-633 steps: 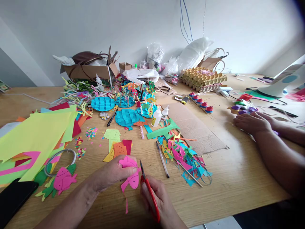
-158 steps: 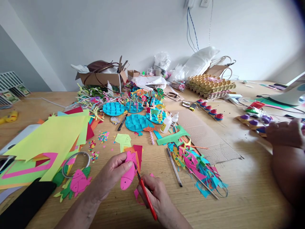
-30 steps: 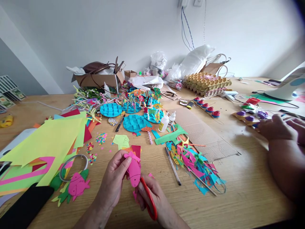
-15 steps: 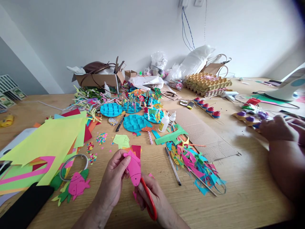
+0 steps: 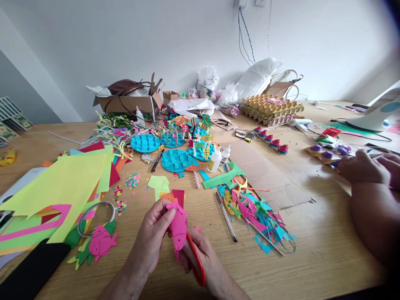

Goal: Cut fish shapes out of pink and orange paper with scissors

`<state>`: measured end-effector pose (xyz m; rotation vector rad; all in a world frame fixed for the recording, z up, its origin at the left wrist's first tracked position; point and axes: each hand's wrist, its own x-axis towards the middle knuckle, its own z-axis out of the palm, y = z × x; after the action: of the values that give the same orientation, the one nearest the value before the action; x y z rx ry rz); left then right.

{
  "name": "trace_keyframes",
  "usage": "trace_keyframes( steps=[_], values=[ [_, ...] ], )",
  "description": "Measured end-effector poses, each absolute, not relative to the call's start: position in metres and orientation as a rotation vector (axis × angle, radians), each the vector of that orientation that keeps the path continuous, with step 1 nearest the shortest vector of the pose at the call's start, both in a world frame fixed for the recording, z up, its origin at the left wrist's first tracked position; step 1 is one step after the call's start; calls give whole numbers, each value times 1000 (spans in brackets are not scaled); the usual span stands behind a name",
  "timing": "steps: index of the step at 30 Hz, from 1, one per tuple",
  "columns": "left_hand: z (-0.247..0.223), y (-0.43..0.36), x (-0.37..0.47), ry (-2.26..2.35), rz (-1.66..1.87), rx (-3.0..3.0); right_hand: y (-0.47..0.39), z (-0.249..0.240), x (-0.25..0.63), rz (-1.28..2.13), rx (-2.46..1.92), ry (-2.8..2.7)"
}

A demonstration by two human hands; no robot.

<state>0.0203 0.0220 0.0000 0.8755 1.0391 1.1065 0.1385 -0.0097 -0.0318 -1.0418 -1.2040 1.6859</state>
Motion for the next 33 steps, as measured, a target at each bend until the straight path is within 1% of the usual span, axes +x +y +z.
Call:
trace_keyframes(
  steps=[6,13,24,33],
  values=[
    [-1,23,15,1084,1045,1009,-11,-36,139,1686,-1010,-1194],
    [-1,29,5,1123,892,1140,-11,-36,140,1676,-1009,-1202],
    [-6,30,4,1188,849,1240,-11,-40,140,1692,-976,-1200],
    [-6,27,4,1128,843,1203,-12,-35,140,1679,-975,-1220]
  ],
)
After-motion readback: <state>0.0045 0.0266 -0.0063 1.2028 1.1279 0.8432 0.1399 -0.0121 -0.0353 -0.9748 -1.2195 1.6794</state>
